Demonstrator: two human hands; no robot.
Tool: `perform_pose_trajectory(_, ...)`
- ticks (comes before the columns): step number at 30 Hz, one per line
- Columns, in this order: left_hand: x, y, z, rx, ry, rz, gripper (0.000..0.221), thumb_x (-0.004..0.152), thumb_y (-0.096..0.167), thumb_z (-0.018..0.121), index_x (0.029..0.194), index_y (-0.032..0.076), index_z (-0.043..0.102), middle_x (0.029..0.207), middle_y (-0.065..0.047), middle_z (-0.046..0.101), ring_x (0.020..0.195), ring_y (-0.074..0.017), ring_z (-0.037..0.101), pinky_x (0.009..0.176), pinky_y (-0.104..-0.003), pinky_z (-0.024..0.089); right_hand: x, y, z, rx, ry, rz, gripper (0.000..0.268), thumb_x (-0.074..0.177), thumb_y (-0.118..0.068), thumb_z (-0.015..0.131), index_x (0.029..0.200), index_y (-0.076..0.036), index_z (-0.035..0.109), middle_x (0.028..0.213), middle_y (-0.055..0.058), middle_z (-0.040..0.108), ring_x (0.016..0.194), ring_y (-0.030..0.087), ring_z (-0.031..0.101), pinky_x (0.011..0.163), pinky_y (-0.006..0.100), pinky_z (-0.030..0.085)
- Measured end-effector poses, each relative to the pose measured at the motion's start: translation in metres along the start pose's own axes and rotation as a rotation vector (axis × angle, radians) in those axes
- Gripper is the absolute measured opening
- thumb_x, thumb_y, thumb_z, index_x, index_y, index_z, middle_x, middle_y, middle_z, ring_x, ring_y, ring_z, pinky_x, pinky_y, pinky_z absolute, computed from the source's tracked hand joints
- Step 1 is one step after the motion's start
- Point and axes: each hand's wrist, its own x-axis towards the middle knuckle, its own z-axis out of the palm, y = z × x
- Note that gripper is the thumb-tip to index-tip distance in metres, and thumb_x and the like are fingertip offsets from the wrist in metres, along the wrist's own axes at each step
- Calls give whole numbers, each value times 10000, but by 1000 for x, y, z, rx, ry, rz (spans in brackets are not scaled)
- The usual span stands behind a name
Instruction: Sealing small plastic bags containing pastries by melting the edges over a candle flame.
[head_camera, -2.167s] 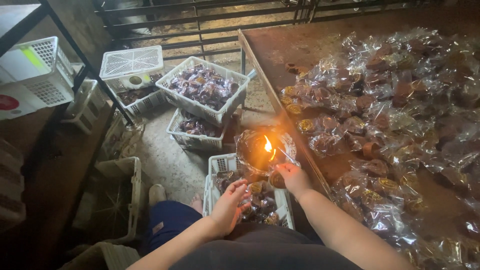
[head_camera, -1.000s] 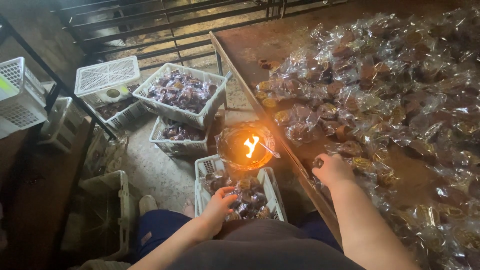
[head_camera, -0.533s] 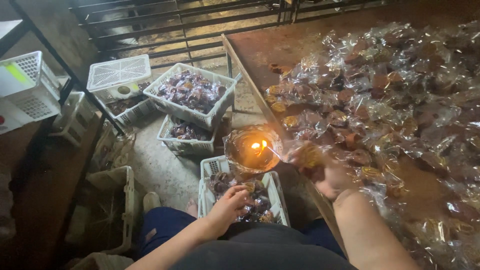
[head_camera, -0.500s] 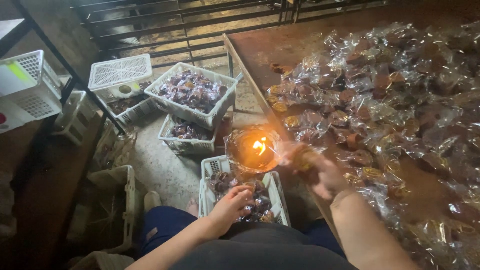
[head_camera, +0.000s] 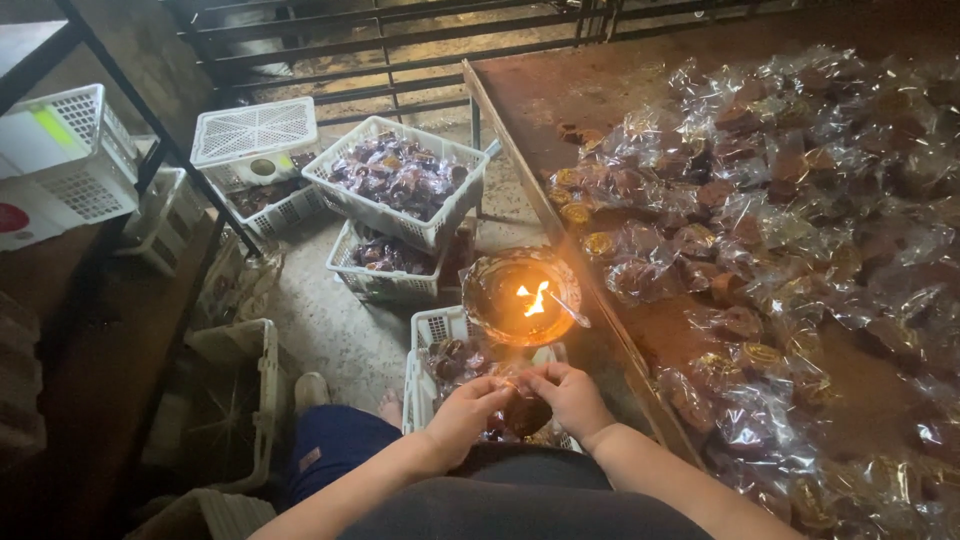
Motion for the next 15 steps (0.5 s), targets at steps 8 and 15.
perform_pose_trajectory(8, 13, -17, -11, -217, 178, 23, 94, 1004, 225, 654, 1047, 143, 638, 920, -52, 697, 774, -159, 604, 698, -300, 456, 5, 15, 14, 53, -176, -126, 304, 873, -338, 739, 1058, -115, 828, 1021, 30, 832, 942, 128, 738, 912, 295, 569)
perform_pose_trajectory(15, -10, 14, -11, -191, 268, 23, 504, 953, 320, 604, 1450, 262, 544, 1289, -35, 552, 1095, -189, 584, 869, -311, 396, 10, -39, -5, -65, 43, 206, 278, 934, -406, 631, 942, -222, 838, 1473, -6, 669, 1390, 234, 569, 1216, 482, 335)
